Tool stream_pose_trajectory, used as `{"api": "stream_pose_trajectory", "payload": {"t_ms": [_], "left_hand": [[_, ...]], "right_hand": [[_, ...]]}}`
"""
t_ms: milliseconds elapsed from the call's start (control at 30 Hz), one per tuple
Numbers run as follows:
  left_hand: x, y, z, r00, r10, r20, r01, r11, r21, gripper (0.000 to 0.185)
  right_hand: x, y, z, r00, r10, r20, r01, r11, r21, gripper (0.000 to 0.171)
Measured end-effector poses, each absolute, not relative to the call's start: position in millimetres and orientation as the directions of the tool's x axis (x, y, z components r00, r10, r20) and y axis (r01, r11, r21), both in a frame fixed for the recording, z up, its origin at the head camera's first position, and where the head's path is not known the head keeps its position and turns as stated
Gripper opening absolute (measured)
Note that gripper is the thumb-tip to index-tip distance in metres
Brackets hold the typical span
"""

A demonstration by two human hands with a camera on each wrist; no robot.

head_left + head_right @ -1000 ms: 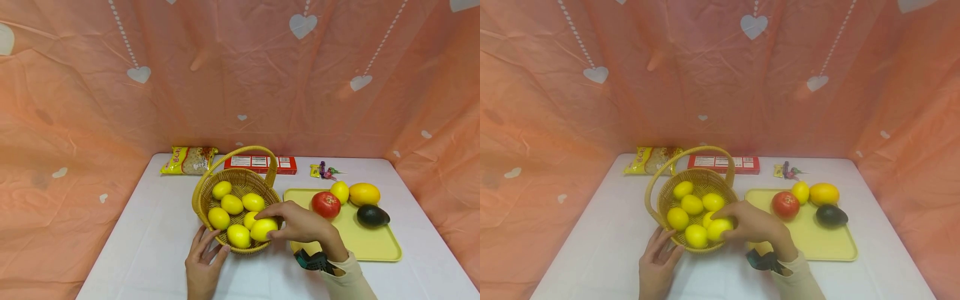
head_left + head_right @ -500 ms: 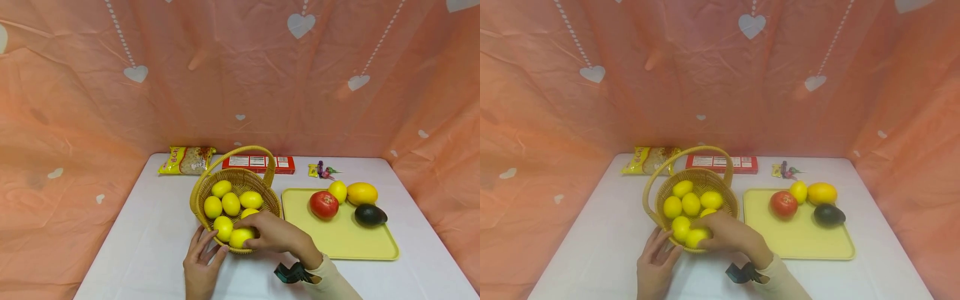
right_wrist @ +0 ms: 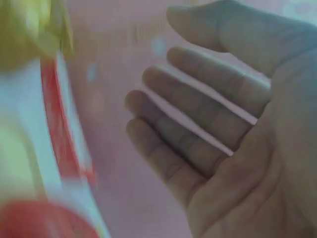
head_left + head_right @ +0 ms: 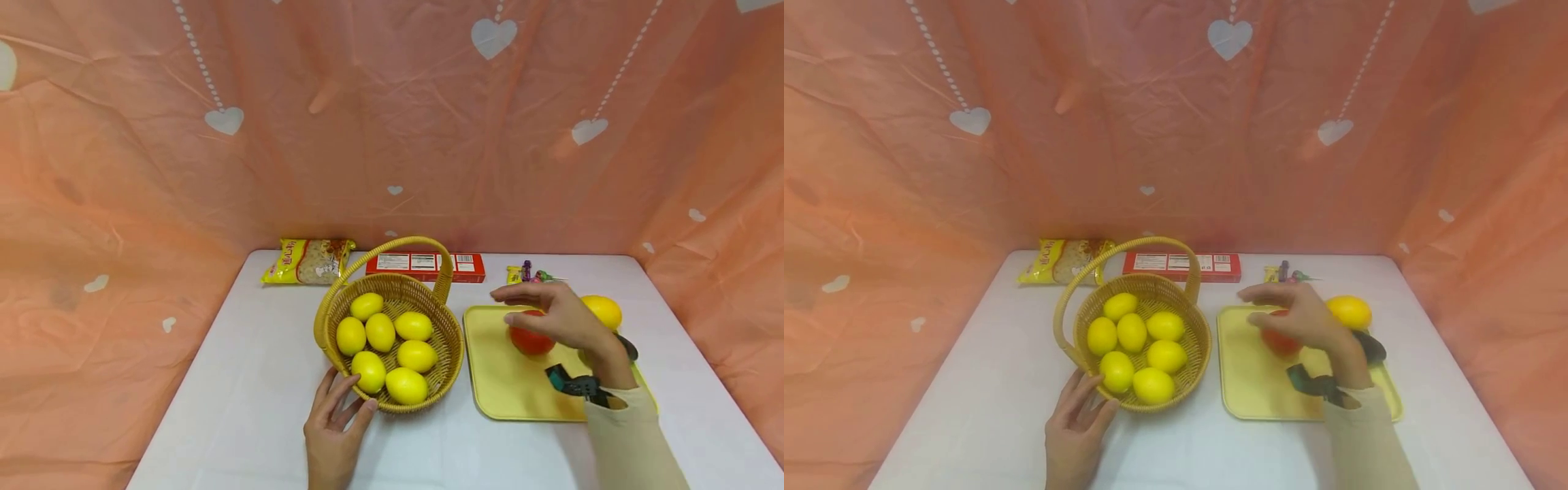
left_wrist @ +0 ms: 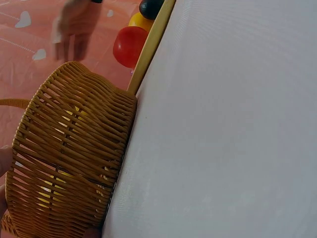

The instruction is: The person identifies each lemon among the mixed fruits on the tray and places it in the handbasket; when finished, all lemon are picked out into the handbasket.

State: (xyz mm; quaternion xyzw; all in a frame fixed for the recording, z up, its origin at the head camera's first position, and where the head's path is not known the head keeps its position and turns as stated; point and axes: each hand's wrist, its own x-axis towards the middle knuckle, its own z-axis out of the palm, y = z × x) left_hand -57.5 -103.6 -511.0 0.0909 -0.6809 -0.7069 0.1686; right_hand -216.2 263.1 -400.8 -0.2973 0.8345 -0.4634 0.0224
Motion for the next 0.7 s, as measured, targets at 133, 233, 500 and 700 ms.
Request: {"api": "stream_pose_trajectory", "payload": {"t_ms": [133, 233, 500, 700], "left_hand": [[-58.1, -104.1, -511.0, -0.928, -0.355, 0.115, 0.13, -0.017, 0.991, 0.04], [-58.1, -104.1, -510.5, -0.932, -0.343, 0.12, 0.134, -0.018, 0.991, 0.04], [-56.7, -102.5, -509.2, -0.935, -0.339, 0.104, 0.121, -0.029, 0.992, 0.04], [-57.1, -103.6, -511.3, -0.931, -0.344, 0.124, 0.138, -0.017, 0.99, 0.04]], "right_hand": [[-238.2, 311.8, -399.7, -0.876, -0.456, 0.157, -0.396, 0.496, -0.773, 0.032], [-253.0, 334.6, -402.6, -0.879, -0.464, 0.111, -0.384, 0.552, -0.74, 0.032], [-274.1, 356.4, -411.0, -0.86, -0.51, 0.001, -0.423, 0.711, -0.561, 0.039], [-274.2, 348.4, -412.4, -0.846, -0.523, -0.105, -0.439, 0.794, -0.42, 0.041]]}}
